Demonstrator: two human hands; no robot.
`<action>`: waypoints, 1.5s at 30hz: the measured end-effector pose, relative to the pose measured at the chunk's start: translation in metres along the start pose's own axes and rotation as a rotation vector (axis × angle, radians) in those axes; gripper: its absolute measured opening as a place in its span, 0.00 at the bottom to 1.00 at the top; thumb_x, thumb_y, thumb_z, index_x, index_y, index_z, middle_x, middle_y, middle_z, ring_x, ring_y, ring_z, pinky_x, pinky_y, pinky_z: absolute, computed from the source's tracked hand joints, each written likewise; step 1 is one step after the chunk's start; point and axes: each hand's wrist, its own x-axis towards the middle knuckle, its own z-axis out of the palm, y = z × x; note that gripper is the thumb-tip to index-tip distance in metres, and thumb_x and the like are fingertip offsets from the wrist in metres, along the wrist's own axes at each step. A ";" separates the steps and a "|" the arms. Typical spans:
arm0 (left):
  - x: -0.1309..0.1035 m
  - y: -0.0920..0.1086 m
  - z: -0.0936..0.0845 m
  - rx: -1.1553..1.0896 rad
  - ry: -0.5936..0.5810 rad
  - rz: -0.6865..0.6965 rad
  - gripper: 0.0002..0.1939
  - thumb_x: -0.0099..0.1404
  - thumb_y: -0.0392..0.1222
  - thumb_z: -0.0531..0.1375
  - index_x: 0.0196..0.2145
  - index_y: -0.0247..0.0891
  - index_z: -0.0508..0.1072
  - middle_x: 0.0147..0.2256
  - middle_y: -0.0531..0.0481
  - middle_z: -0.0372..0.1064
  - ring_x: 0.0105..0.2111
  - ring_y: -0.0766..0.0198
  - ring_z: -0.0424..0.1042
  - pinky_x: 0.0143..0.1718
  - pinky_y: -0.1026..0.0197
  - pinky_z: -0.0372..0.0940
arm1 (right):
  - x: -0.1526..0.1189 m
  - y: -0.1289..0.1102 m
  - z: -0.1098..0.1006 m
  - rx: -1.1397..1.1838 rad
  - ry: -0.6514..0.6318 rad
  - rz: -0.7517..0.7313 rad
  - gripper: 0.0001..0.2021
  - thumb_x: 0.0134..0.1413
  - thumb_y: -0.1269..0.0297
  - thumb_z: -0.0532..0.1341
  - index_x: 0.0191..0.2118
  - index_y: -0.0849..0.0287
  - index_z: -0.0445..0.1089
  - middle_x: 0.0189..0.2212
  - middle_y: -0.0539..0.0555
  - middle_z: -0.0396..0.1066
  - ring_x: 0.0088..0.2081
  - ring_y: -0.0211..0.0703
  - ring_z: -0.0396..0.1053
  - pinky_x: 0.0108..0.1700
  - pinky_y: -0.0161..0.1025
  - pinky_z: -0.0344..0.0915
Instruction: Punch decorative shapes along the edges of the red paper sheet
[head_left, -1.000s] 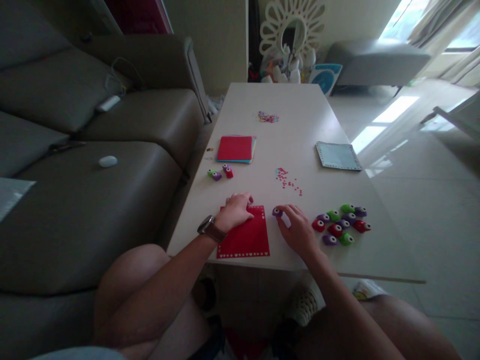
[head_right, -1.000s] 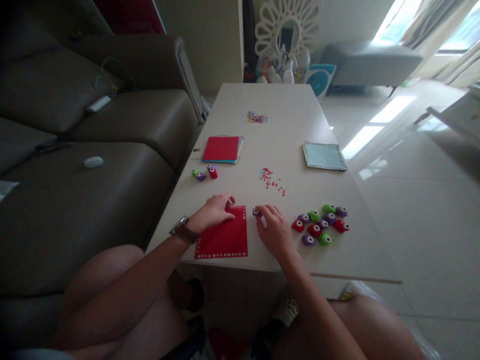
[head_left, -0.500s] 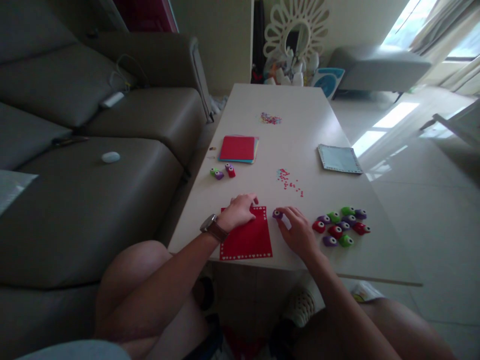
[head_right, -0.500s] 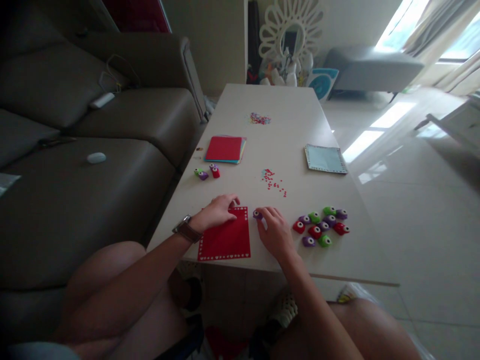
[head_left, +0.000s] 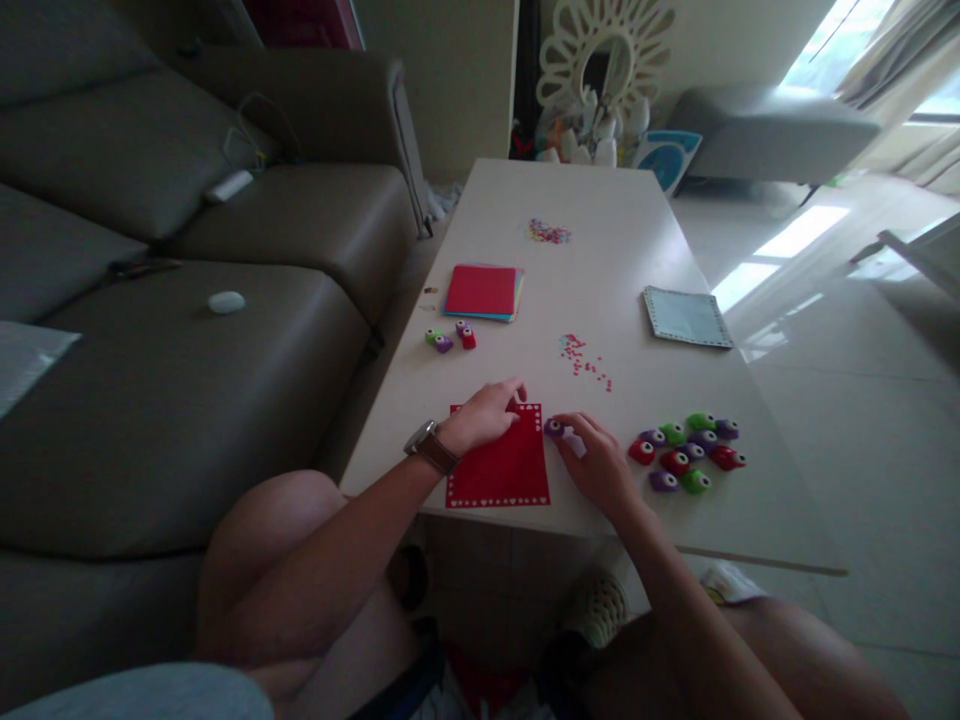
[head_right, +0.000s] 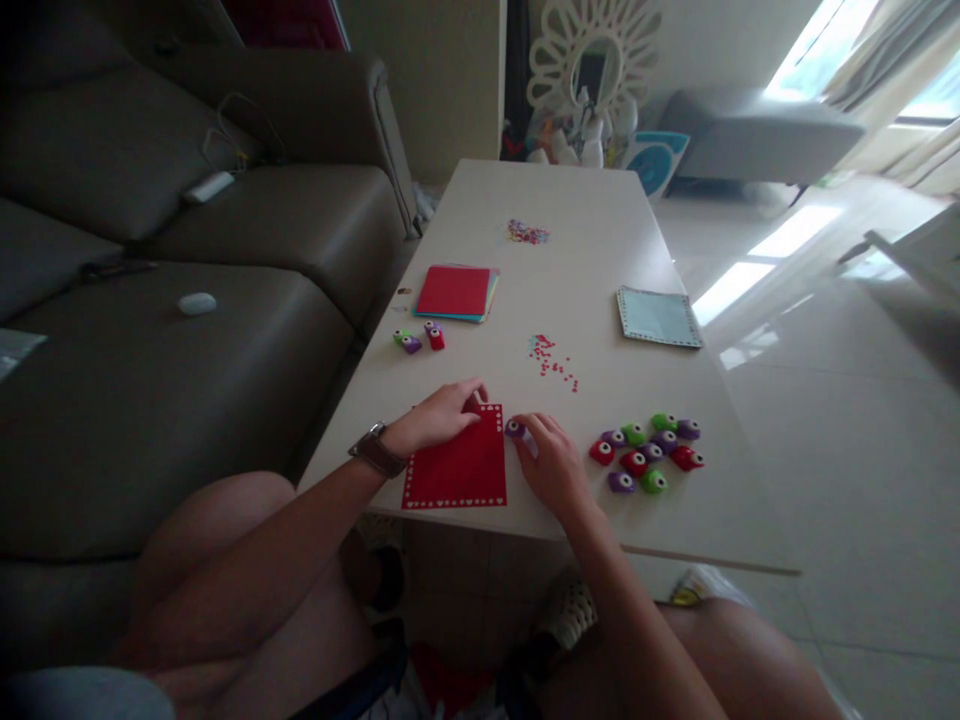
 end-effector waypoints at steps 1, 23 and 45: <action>0.000 0.000 0.000 -0.003 0.000 -0.004 0.14 0.61 0.26 0.60 0.44 0.38 0.71 0.35 0.50 0.75 0.36 0.61 0.73 0.39 0.61 0.64 | 0.000 0.000 0.000 0.002 -0.003 -0.001 0.12 0.63 0.71 0.57 0.49 0.53 0.71 0.46 0.56 0.76 0.49 0.49 0.72 0.51 0.46 0.67; 0.003 -0.006 0.008 0.111 0.068 0.047 0.20 0.62 0.30 0.61 0.52 0.37 0.69 0.42 0.45 0.73 0.43 0.58 0.72 0.49 0.57 0.66 | 0.001 -0.001 -0.002 -0.042 -0.075 -0.046 0.15 0.56 0.75 0.58 0.47 0.54 0.72 0.43 0.57 0.76 0.47 0.51 0.71 0.51 0.47 0.67; -0.010 0.003 0.014 0.278 -0.076 -0.014 0.10 0.59 0.48 0.67 0.32 0.41 0.74 0.31 0.48 0.74 0.31 0.59 0.72 0.32 0.59 0.62 | 0.010 -0.004 0.001 0.151 -0.040 0.197 0.10 0.62 0.58 0.63 0.39 0.56 0.80 0.34 0.55 0.76 0.30 0.42 0.71 0.35 0.40 0.66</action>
